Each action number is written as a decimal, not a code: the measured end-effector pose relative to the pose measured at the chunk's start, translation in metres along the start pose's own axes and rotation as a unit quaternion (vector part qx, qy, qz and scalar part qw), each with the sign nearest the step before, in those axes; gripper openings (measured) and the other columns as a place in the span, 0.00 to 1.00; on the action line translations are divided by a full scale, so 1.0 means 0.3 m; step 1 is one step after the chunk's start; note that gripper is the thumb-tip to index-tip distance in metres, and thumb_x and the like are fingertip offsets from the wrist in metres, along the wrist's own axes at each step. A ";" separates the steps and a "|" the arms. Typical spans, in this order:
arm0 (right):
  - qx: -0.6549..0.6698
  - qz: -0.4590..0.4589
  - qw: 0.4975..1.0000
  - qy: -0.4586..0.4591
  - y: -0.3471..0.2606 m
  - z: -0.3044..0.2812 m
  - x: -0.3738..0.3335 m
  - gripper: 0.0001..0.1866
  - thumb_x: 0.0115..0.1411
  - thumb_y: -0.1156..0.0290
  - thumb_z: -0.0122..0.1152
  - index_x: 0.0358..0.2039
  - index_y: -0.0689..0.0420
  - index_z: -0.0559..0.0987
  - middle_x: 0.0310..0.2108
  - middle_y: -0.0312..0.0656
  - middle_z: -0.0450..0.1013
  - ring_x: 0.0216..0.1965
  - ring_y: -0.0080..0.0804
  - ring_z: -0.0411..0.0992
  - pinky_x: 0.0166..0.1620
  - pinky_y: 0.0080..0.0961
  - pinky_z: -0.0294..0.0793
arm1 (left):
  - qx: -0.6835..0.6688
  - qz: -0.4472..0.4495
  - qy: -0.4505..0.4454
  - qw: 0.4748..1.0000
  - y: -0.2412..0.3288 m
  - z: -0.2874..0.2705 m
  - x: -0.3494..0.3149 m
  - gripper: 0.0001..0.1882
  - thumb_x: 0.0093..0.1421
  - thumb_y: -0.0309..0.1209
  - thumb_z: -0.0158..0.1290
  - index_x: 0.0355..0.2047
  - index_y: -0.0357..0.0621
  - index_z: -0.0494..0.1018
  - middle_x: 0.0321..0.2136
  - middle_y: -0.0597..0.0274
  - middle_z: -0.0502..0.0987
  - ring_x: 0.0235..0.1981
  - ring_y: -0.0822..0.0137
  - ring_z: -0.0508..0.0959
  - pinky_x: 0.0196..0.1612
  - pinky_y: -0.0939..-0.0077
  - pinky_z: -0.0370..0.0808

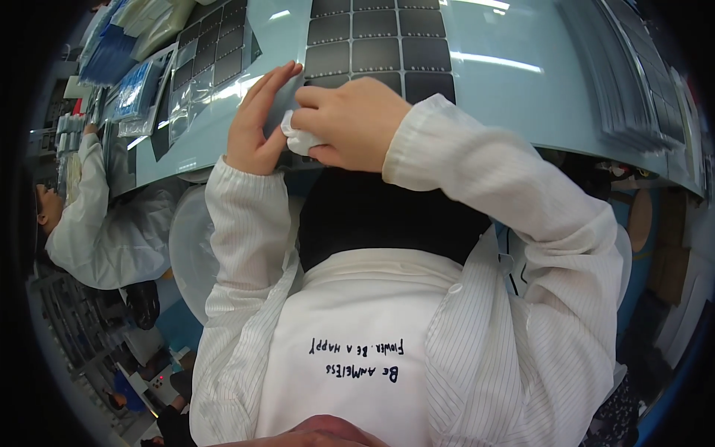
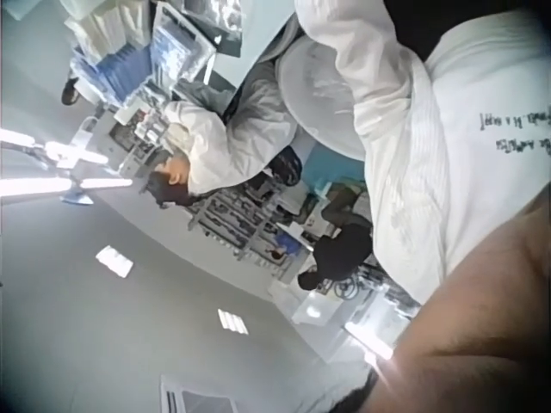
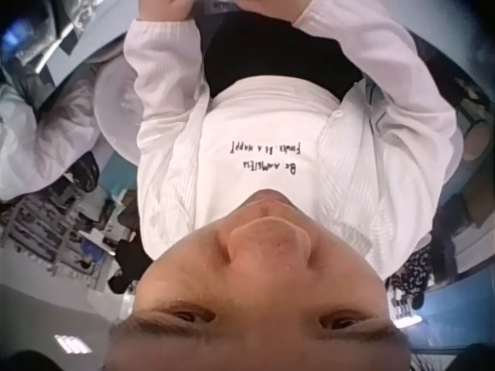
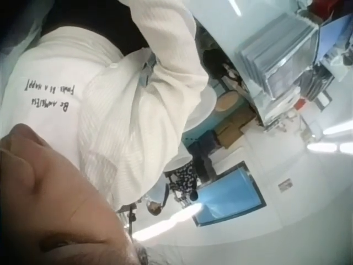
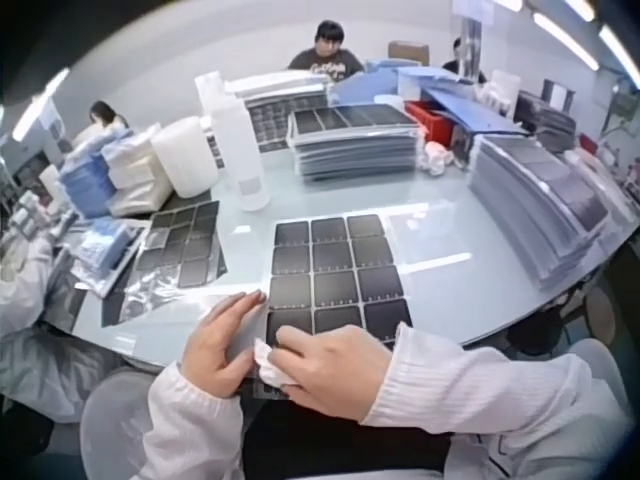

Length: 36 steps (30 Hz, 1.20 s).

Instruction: Cleaning and inspecting sheets of film negatives or slides using a cloth at a workstation.

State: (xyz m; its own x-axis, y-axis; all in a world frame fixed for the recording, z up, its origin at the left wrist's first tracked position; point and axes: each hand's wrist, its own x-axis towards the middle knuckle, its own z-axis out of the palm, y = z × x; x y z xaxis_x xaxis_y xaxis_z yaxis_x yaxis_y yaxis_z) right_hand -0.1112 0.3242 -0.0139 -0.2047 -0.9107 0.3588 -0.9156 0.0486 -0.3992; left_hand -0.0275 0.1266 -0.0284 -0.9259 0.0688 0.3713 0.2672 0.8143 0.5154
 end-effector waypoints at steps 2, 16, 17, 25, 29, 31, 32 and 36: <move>0.019 -0.027 0.999 -0.010 0.087 -0.032 0.021 0.17 0.50 0.64 0.66 0.40 0.53 0.75 0.35 0.39 0.70 0.29 0.42 0.74 0.32 0.33 0.73 | 0.004 0.003 -0.005 1.000 0.014 -0.001 0.006 0.32 0.48 0.26 0.52 0.57 0.45 0.65 0.52 0.57 0.72 0.58 0.52 0.66 0.58 0.63 0.64; 0.080 -0.087 0.991 -0.057 0.144 -0.053 0.054 0.17 0.44 0.68 0.67 0.36 0.55 0.75 0.32 0.40 0.69 0.23 0.38 0.72 0.25 0.32 0.72 | 0.046 -0.015 -0.041 0.998 0.058 -0.028 0.024 0.34 0.44 0.25 0.47 0.57 0.35 0.63 0.51 0.48 0.71 0.53 0.46 0.68 0.56 0.58 0.63; 0.100 -0.040 0.993 -0.037 0.203 -0.061 0.073 0.15 0.45 0.68 0.66 0.35 0.56 0.76 0.31 0.40 0.69 0.23 0.39 0.72 0.26 0.30 0.72 | 0.046 -0.015 -0.041 0.998 0.061 -0.027 0.027 0.34 0.44 0.25 0.47 0.57 0.35 0.63 0.51 0.48 0.71 0.53 0.46 0.68 0.56 0.58 0.63; -0.016 0.057 0.995 0.082 0.269 -0.024 0.124 0.16 0.47 0.69 0.66 0.36 0.59 0.75 0.29 0.42 0.69 0.23 0.39 0.72 0.25 0.30 0.72 | 0.008 -0.061 0.003 0.998 0.026 0.003 0.008 0.34 0.46 0.20 0.44 0.58 0.29 0.58 0.56 0.40 0.64 0.54 0.44 0.68 0.57 0.59 0.63; 0.064 -0.054 0.996 0.013 0.235 -0.057 0.142 0.16 0.44 0.68 0.67 0.34 0.58 0.76 0.28 0.42 0.69 0.20 0.37 0.71 0.24 0.30 0.71 | -0.070 -0.087 0.057 0.992 0.035 0.009 -0.001 0.35 0.47 0.17 0.43 0.60 0.27 0.55 0.57 0.37 0.62 0.52 0.45 0.71 0.56 0.59 0.66; 0.019 0.068 0.992 0.102 0.394 -0.079 0.158 0.15 0.47 0.67 0.66 0.34 0.60 0.77 0.28 0.42 0.70 0.22 0.39 0.72 0.25 0.30 0.70 | -0.076 -0.082 0.050 0.992 0.038 0.012 0.001 0.33 0.51 0.20 0.42 0.60 0.27 0.53 0.58 0.38 0.61 0.53 0.46 0.70 0.56 0.59 0.65; -0.031 0.101 0.985 0.139 0.480 -0.095 0.157 0.14 0.48 0.67 0.65 0.34 0.60 0.77 0.28 0.42 0.70 0.22 0.40 0.72 0.26 0.30 0.70 | -0.083 -0.076 0.046 0.993 0.035 0.021 0.008 0.32 0.55 0.22 0.40 0.61 0.27 0.51 0.59 0.38 0.60 0.53 0.47 0.70 0.57 0.59 0.63; -0.037 0.073 0.992 0.092 0.347 -0.045 0.153 0.15 0.47 0.66 0.66 0.35 0.57 0.77 0.29 0.42 0.70 0.22 0.39 0.72 0.26 0.31 0.72 | -0.065 -0.074 0.049 0.994 0.034 0.020 0.008 0.35 0.48 0.16 0.42 0.60 0.26 0.53 0.57 0.35 0.62 0.50 0.44 0.73 0.55 0.60 0.68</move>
State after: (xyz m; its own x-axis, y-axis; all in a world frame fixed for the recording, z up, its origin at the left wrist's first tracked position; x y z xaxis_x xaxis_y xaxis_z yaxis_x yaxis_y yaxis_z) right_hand -0.2205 0.2928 -0.0275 -0.3912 -0.8017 0.4519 -0.8926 0.2109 -0.3986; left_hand -0.0286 0.1385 -0.0271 -0.9286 -0.1081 0.3551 0.1688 0.7291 0.6633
